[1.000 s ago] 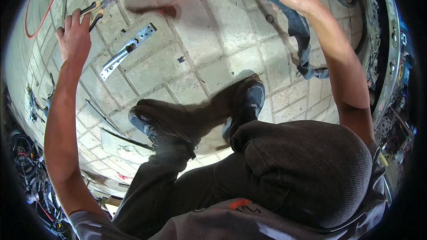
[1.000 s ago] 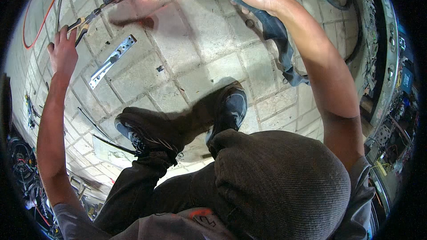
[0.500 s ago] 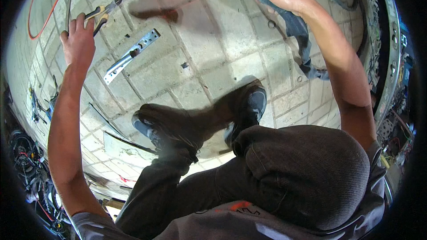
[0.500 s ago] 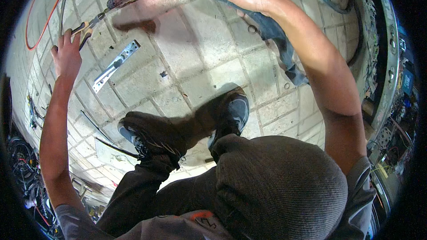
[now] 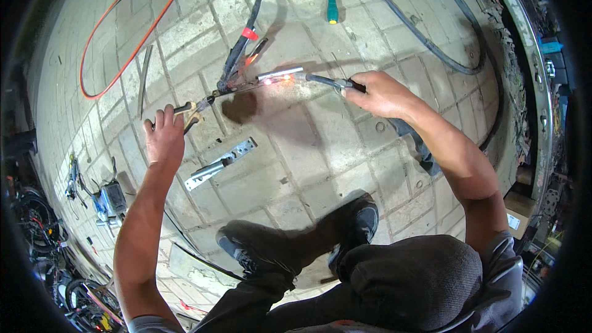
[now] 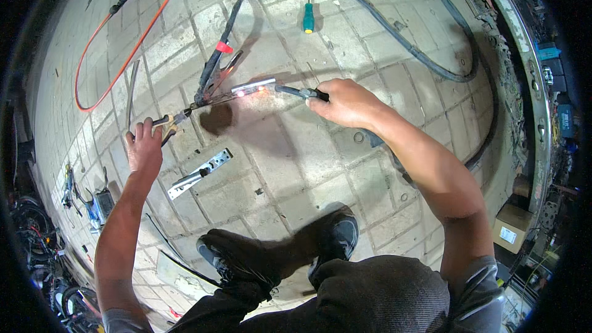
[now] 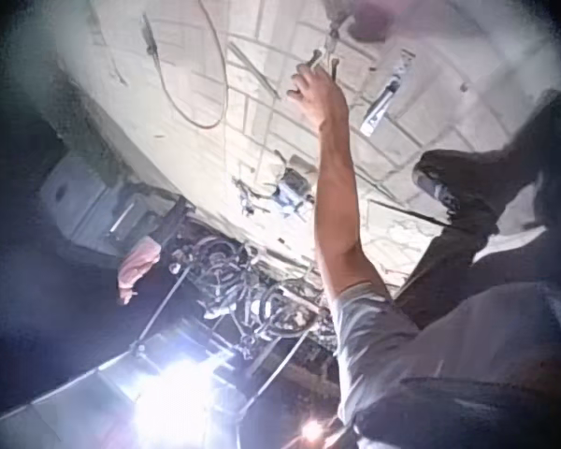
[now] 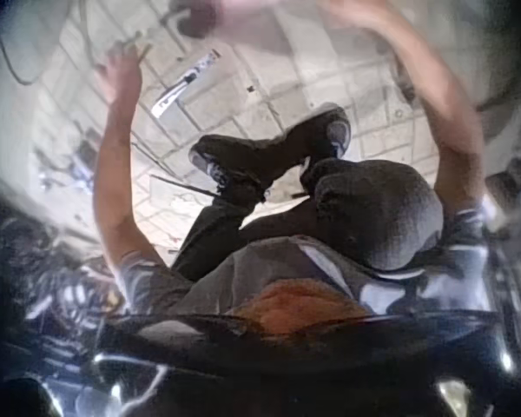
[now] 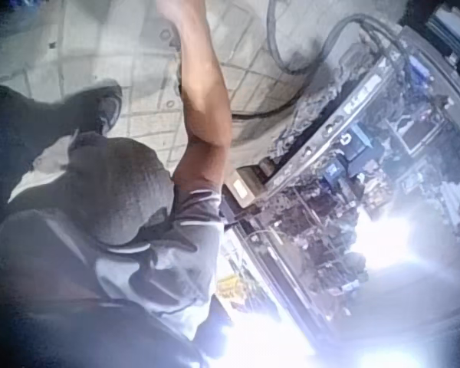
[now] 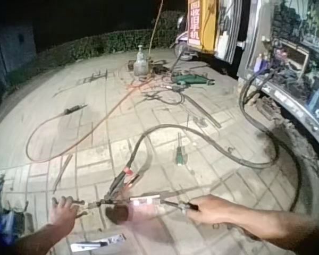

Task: The person sits on a tiled floor and uses a welding torch to join a metal bracket to a cylindrical metal tube. They repeatedly strike an arc, move the torch along the joint, and pause to reposition the parts with pliers. After welding, they stand, coil an orange cable, and inspect the joined assembly.

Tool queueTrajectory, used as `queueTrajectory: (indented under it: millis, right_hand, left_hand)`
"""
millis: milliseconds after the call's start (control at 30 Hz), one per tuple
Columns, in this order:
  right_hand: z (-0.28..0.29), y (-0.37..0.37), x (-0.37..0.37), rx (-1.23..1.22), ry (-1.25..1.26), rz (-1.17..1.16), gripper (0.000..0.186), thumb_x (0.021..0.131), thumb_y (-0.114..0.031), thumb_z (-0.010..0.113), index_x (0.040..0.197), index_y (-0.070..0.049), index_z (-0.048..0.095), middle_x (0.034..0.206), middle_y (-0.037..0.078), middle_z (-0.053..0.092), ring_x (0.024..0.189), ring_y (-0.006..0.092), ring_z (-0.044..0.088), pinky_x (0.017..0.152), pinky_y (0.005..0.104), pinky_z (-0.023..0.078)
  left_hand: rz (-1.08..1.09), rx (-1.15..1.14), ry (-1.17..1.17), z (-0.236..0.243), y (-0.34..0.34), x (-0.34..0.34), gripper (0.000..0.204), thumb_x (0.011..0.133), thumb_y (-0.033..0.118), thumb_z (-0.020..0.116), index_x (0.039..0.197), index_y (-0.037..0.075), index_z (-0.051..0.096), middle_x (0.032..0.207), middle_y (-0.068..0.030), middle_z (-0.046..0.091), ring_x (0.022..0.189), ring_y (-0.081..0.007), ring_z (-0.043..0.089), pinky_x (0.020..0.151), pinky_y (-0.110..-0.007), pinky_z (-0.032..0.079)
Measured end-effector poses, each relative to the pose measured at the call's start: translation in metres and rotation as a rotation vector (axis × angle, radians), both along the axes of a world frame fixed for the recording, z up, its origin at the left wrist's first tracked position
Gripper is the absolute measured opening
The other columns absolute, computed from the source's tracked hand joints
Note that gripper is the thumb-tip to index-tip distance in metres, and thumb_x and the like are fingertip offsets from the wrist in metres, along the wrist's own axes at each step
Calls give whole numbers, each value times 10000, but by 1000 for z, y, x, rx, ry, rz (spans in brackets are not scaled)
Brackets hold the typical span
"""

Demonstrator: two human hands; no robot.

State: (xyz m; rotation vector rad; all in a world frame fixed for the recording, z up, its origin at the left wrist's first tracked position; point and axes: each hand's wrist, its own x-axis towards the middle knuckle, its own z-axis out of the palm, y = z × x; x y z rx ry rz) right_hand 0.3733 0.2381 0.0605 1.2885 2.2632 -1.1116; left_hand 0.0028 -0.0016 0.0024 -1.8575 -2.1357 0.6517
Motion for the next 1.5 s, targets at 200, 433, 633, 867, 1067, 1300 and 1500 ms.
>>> queueTrajectory:
  millis: [200, 433, 633, 867, 1067, 1300, 1500]
  right_hand:
    - [-13, -4, 9, 90, 321, -29, 377, 866, -372, 619, 1019, -29, 658, 853, 196, 669, 795, 299, 658, 719, 409, 490]
    - [-9, -2, 3, -28, 146, -40, 326, 840, -287, 589, 963, 6, 661, 757, 174, 662, 703, 302, 657, 677, 408, 489]
    - [-10, -2, 7, 49, 93, -30, 357, 846, -344, 592, 973, -23, 681, 768, 194, 666, 724, 310, 670, 671, 432, 487]
    - [-7, -6, 5, 39, 137, -36, 300, 877, -287, 600, 962, -5, 657, 701, 120, 623, 621, 216, 611, 596, 375, 470]
    - [-14, -10, 18, -16, 179, -67, 272, 923, -266, 612, 947, 5, 623, 632, 55, 564, 490, 131, 538, 478, 317, 438]
    - [-14, -14, 26, -15, 149, -124, 301, 947, -284, 598, 897, 13, 591, 583, 40, 497, 475, 128, 512, 473, 319, 427]
    - [-8, -16, 13, 21, 101, -81, 367, 907, -348, 594, 858, 16, 597, 698, 161, 577, 621, 280, 565, 611, 404, 448]
  left_hand:
    - [-28, 52, 28, -9, 0, -5, 284, 829, 160, 588, 1112, 132, 599, 1207, -63, 509, 1084, -221, 492, 884, -465, 401]
    - [60, 34, -12, -14, -7, -10, 345, 841, 131, 599, 1186, 131, 587, 1333, -98, 484, 1172, -273, 484, 941, -547, 407]
    - [74, 18, -66, -17, -1, -7, 343, 843, 113, 586, 1186, 119, 585, 1339, -113, 482, 1181, -283, 481, 949, -563, 405]
    - [19, 38, -21, -18, -3, -10, 239, 860, 165, 579, 1093, 123, 616, 1260, -58, 499, 1143, -231, 491, 920, -514, 420]
    - [14, 54, -54, -13, -2, -6, 199, 847, 146, 571, 1038, 112, 613, 1228, -60, 488, 1109, -239, 485, 927, -492, 396]
    - [1, 42, -52, -6, -1, -2, 244, 834, 121, 568, 1071, 91, 615, 1217, -74, 488, 1105, -244, 483, 921, -486, 391]
    - [16, 10, -50, -2, 0, 0, 259, 833, 122, 562, 1084, 88, 614, 1224, -77, 488, 1123, -243, 474, 928, -479, 371]
